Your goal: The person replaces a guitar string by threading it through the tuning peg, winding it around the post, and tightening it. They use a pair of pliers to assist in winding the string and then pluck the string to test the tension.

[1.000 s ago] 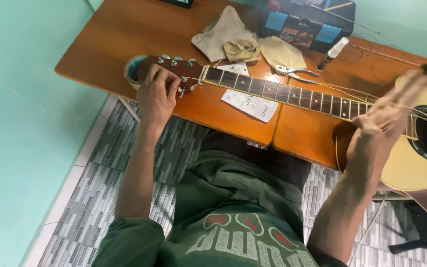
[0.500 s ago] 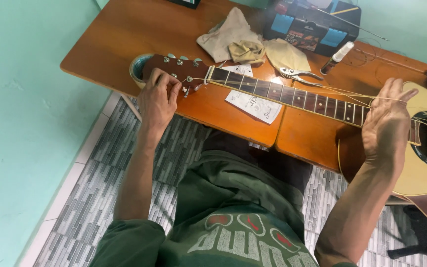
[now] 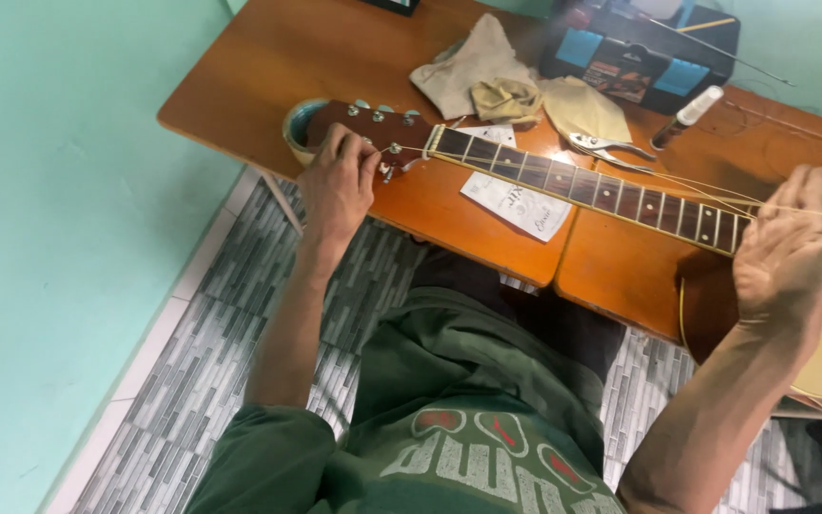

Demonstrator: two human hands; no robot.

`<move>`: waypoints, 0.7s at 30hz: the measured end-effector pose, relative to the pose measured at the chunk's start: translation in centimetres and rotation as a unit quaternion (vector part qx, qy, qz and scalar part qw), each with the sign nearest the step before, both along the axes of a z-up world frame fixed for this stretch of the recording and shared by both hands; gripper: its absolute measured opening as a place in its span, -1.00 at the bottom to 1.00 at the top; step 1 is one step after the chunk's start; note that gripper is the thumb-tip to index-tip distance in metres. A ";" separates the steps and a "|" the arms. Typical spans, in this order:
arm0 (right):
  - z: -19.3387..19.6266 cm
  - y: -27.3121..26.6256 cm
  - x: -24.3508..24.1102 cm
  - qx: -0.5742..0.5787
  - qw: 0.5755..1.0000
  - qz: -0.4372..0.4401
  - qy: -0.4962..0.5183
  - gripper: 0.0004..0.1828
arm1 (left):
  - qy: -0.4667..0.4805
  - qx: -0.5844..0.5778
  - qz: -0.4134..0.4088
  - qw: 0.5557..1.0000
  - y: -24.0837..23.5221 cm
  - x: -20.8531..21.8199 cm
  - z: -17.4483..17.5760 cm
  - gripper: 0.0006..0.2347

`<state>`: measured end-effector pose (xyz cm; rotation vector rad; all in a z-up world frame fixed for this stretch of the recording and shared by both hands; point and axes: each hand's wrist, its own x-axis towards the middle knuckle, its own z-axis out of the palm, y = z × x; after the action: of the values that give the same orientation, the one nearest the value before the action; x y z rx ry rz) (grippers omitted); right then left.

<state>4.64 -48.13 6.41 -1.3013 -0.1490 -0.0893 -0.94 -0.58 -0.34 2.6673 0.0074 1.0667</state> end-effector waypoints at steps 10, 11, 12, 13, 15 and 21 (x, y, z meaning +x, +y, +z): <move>3.5 4.8 -1.7 -0.091 0.994 -0.031 0.051 0.18 | 0.007 -0.033 -0.010 0.999 0.0 0.3 -0.2 -0.82; 3.9 5.9 -1.7 -0.091 0.994 -0.031 0.052 0.18 | 0.008 -0.034 -0.010 0.999 0.0 0.1 -0.2 -0.82; 4.4 7.0 -1.7 -0.118 0.991 -0.020 0.057 0.18 | 0.002 -0.033 -0.013 0.999 0.0 0.2 -0.1 -0.82; 4.8 8.1 -1.7 -0.145 0.987 -0.009 0.063 0.18 | -0.004 -0.031 -0.015 0.999 -0.1 0.2 -0.1 -0.82; 3.9 9.1 -0.5 -0.133 0.989 -0.016 0.060 0.15 | 0.002 -0.033 -0.014 0.999 -0.1 0.0 0.1 -0.83; 2.5 13.9 1.2 -0.122 0.989 -0.008 0.089 0.13 | 0.021 -0.034 -0.003 0.999 -0.3 0.2 0.0 -0.84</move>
<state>5.86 -34.24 8.91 -1.5474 0.0039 0.0331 -0.76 -0.92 -0.35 2.6272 0.0413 0.9908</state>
